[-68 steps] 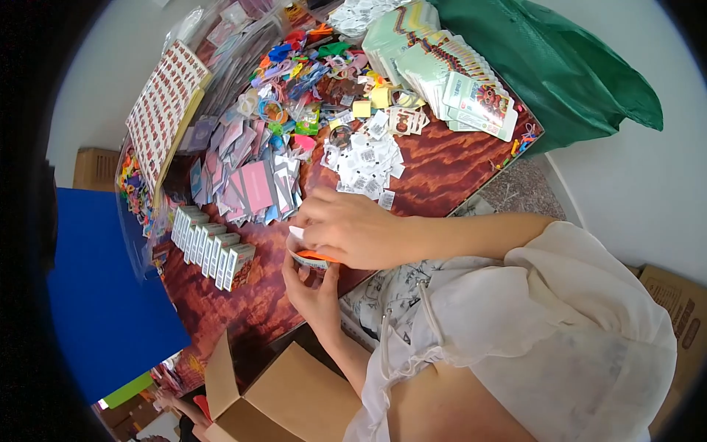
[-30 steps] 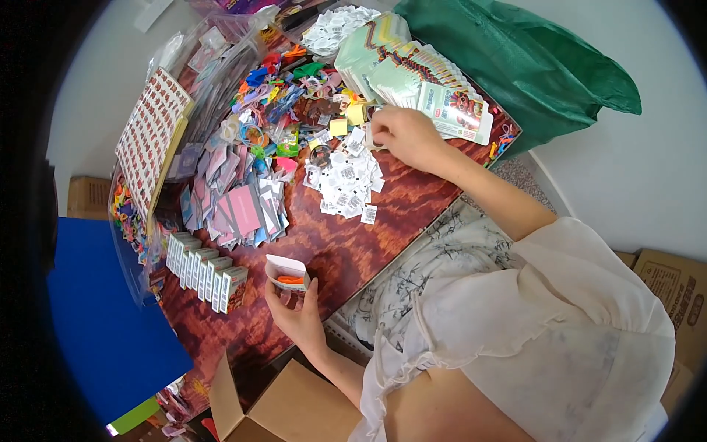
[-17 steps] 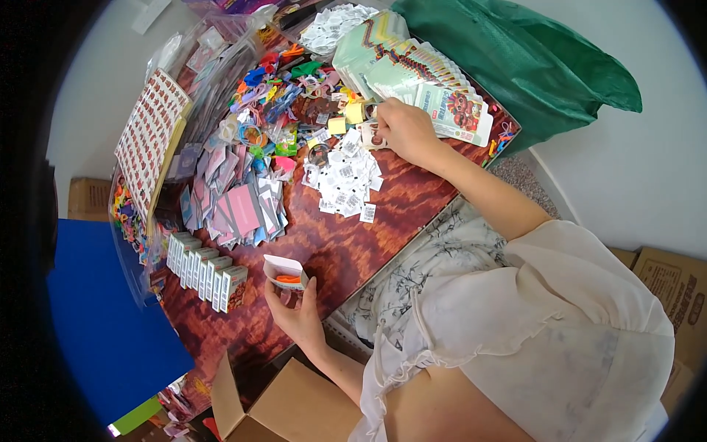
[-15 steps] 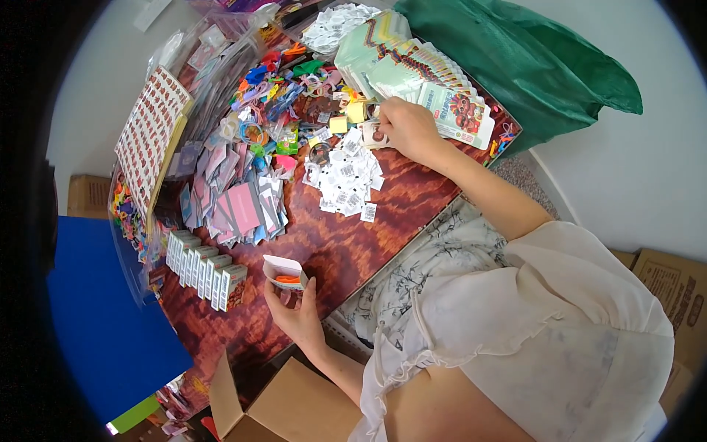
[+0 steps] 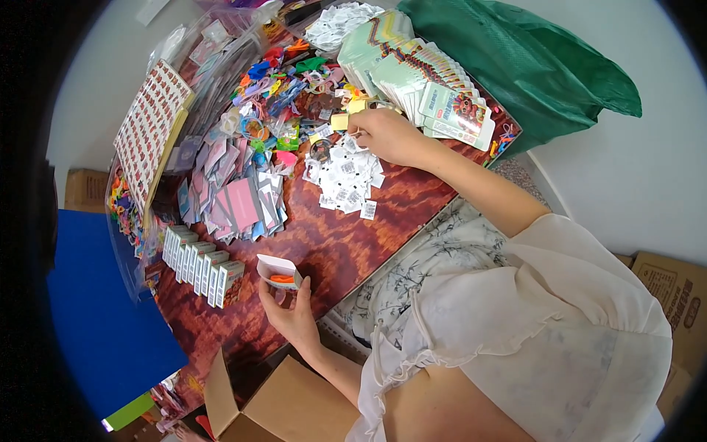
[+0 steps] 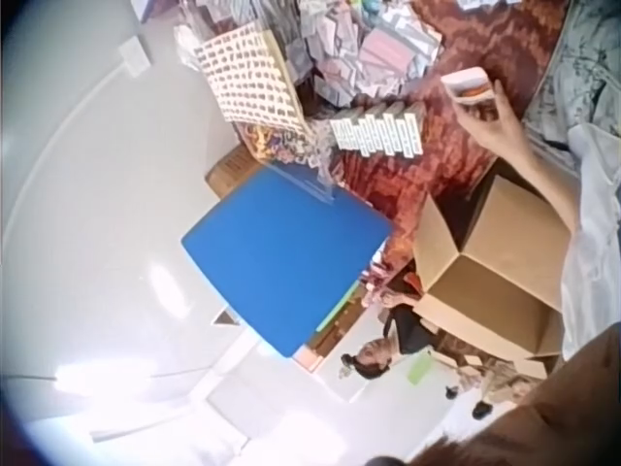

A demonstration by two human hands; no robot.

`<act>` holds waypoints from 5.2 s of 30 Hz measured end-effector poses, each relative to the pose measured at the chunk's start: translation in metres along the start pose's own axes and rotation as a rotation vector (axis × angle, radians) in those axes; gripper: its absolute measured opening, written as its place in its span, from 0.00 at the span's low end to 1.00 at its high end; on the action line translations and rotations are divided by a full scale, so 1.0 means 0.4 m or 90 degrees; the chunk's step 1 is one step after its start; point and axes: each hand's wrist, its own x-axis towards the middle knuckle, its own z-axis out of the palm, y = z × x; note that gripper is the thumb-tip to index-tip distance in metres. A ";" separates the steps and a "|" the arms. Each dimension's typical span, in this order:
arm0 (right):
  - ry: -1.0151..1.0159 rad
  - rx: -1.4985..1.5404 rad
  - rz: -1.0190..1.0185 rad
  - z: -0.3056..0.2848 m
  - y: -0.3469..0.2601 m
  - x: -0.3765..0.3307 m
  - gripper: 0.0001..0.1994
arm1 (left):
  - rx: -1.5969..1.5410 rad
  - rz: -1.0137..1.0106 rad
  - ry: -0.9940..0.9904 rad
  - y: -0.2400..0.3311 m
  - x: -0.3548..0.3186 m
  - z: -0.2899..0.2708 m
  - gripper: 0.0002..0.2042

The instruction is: Packing small cards or stickers into individual white packets.

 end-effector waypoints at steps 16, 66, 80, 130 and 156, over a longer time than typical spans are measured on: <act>0.030 -0.174 -0.007 0.041 0.009 0.014 0.03 | 0.009 0.000 -0.016 -0.005 0.006 -0.003 0.35; -0.278 0.187 -0.248 0.169 -0.283 -0.105 0.10 | 0.060 0.097 0.025 -0.008 -0.010 0.090 0.32; -0.153 0.552 -0.109 0.163 -0.216 -0.118 0.09 | -0.345 0.028 -0.119 0.020 -0.029 0.105 0.29; -0.063 0.240 -0.113 0.133 -0.170 -0.147 0.10 | 0.013 0.031 0.050 -0.044 0.071 -0.085 0.16; 0.229 -0.022 0.187 -0.249 0.194 -0.225 0.15 | 0.485 0.336 0.438 -0.090 0.078 -0.066 0.31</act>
